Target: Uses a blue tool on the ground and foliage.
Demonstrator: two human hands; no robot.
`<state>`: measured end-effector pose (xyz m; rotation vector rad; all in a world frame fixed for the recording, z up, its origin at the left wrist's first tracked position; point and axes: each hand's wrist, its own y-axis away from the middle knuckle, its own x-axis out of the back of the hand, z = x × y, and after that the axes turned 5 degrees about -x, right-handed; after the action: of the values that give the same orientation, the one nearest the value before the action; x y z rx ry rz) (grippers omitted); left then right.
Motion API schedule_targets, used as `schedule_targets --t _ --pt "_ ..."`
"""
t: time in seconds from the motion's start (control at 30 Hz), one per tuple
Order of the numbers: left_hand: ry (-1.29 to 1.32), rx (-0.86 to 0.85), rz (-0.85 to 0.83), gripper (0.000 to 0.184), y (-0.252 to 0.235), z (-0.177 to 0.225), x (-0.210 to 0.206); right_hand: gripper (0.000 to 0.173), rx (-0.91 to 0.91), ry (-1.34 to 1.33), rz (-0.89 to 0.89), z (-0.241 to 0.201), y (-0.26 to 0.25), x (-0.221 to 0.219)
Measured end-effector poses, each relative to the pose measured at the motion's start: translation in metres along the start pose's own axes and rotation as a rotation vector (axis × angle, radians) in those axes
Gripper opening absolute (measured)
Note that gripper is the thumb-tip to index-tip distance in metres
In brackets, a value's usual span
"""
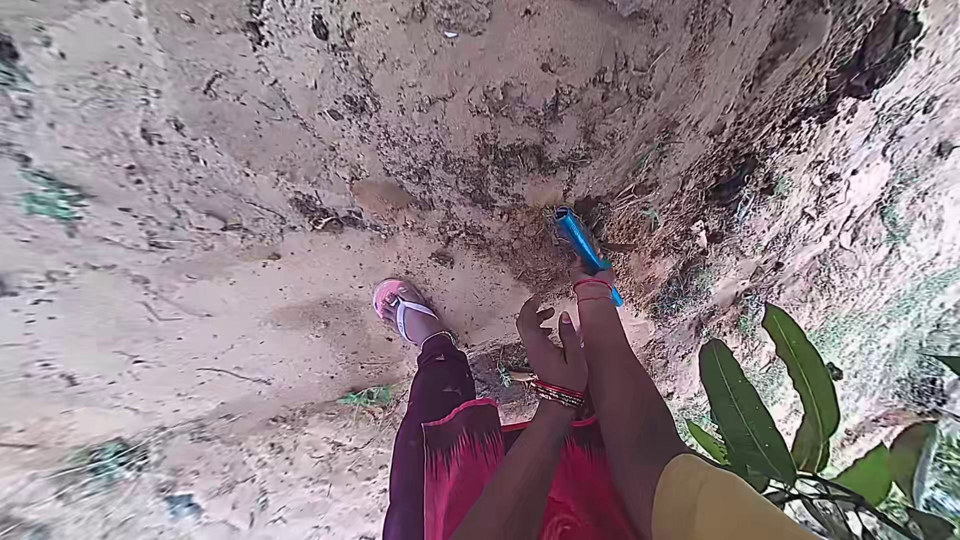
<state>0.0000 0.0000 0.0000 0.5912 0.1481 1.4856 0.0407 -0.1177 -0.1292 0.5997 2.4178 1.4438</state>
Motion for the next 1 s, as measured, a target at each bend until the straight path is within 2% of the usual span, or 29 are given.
schedule_targets --t 0.07,0.13,0.2,0.23,0.27,0.3,0.37,0.47,0.57,0.63,0.67,0.7,0.77,0.83,0.9,1.0 --pt "0.016 0.031 -0.025 0.05 0.001 0.006 -0.005 0.066 -0.06 0.657 0.071 -0.023 0.0 0.019" --pt "0.027 0.072 -0.064 0.051 0.004 0.011 -0.007 0.082 -0.019 1.406 0.135 -0.051 0.002 0.033" --pt "0.025 0.088 -0.085 0.052 0.002 0.015 -0.008 0.07 0.246 2.08 0.094 -0.08 0.005 0.033" --pt "0.023 0.095 -0.091 0.052 0.001 0.014 -0.007 0.056 0.425 2.233 -0.014 -0.091 0.007 0.034" --pt "0.021 0.096 -0.091 0.052 0.002 0.014 -0.005 0.047 0.588 2.286 -0.185 -0.1 0.002 0.04" --pt "0.027 0.089 -0.092 0.052 0.002 0.013 -0.005 0.047 0.677 2.311 -0.362 -0.108 -0.008 0.044" --pt "0.032 0.085 -0.096 0.052 0.005 0.011 -0.006 0.051 0.709 2.372 -0.585 -0.118 -0.027 0.05" --pt "0.036 0.093 -0.103 0.052 0.008 0.009 -0.007 0.037 0.69 2.323 -0.676 -0.119 -0.048 0.074" --pt "0.05 0.106 -0.106 0.052 0.009 0.008 -0.007 0.045 0.874 2.009 -0.698 -0.11 -0.062 0.119" --pt "0.06 0.115 -0.114 0.052 0.01 0.009 -0.006 0.058 0.86 2.101 -0.678 -0.112 -0.059 0.135" --pt "0.068 0.116 -0.112 0.052 0.009 0.01 -0.006 0.069 0.761 2.227 -0.626 -0.112 -0.054 0.133" --pt "0.072 0.117 -0.111 0.053 0.009 0.01 -0.005 0.074 0.702 2.326 -0.558 -0.109 -0.052 0.128" --pt "0.068 0.111 -0.102 0.053 0.01 0.009 -0.006 0.056 0.68 2.382 -0.455 -0.098 -0.049 0.106" --pt "0.064 0.112 -0.112 0.053 0.011 0.009 -0.008 0.043 0.771 2.234 -0.361 -0.079 -0.037 0.075" --pt "0.062 0.108 -0.105 0.053 0.009 0.008 -0.01 0.04 0.887 1.983 -0.311 -0.055 -0.026 0.042" --pt "0.067 0.102 -0.098 0.052 0.009 0.006 -0.012 0.037 0.936 1.701 -0.163 -0.032 -0.031 0.03"
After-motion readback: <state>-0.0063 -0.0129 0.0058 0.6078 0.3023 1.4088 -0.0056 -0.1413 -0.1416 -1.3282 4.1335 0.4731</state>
